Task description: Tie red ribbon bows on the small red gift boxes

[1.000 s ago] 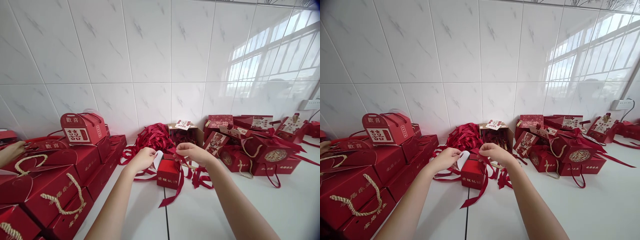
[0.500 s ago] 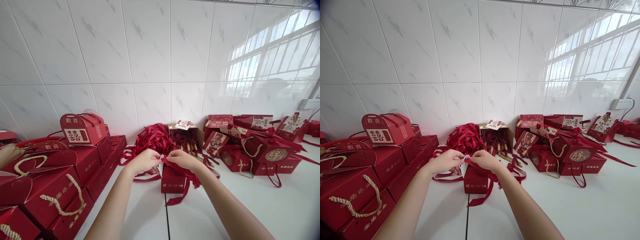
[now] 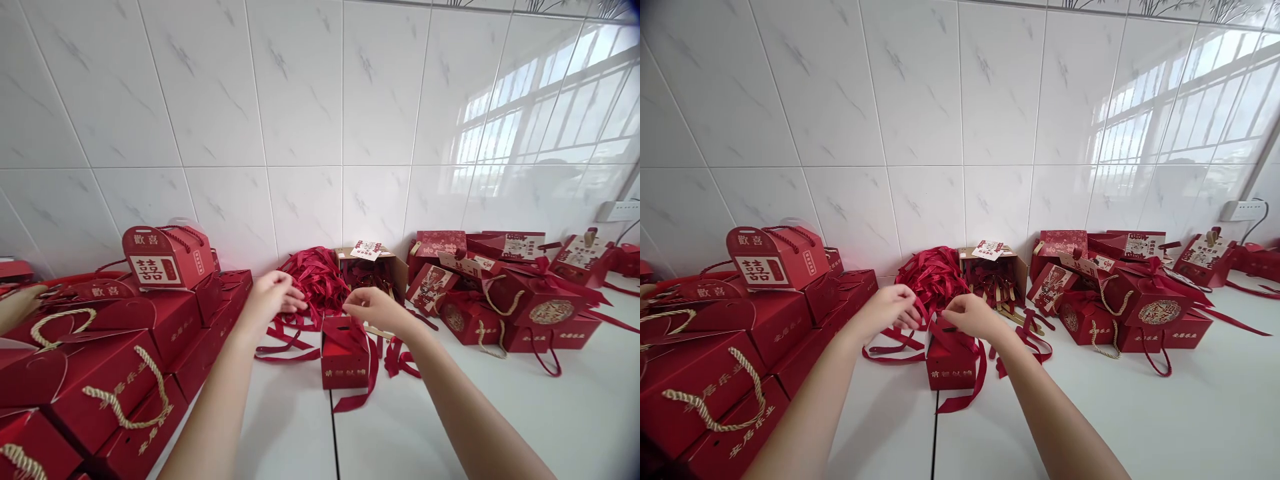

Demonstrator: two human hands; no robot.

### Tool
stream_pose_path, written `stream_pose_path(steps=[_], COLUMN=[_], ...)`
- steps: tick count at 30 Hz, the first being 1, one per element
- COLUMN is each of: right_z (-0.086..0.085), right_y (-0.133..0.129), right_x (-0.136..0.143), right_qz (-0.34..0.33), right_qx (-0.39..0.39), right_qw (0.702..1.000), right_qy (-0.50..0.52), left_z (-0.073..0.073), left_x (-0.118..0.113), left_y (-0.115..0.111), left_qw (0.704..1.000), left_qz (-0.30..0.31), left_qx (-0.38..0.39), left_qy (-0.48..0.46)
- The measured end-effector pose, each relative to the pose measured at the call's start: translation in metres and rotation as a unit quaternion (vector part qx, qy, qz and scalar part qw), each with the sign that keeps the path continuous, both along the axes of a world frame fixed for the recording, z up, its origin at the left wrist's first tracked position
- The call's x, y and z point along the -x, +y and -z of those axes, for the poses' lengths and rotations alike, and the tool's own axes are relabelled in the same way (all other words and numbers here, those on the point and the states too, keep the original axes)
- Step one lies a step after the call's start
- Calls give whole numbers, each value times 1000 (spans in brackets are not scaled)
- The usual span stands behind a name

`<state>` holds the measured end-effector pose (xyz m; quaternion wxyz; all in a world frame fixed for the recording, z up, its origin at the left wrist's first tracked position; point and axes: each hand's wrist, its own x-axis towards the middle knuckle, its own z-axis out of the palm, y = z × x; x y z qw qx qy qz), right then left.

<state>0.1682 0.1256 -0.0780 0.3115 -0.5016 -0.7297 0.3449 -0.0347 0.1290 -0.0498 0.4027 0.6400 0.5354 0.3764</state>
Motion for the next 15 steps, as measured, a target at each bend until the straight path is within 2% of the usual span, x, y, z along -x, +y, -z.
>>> stream_pose_path(steps=[2,5,8,10,11,13,15], right_z=[-7,-15,-15,-11,-8,-1,3], right_y=[0,-2,-1,2,5,11,16], right_x=[-14,-39,-56,-59,-59,-55,-51], right_qz=[18,27,13,-6,-19,-49,-82], right_qx=[-17,-23,5,25,33,48,61], right_qw=[1000,999,997,995,993,991,987], right_qy=[-8,-39,-82,-101,-108,-118,-125], left_z=[-9,-20,-20,-14,-10,1,11], left_x=[7,19,26,27,26,22,15], left_y=[-1,-1,1,4,5,7,10], left_qw=[994,965,949,962,973,993,995], left_qz=[-66,-159,-208,-193,-166,-80,5], left_qx=[-67,-170,-210,-185,-156,-79,-11], left_qy=[-56,-117,-108,-61,-29,43,101])
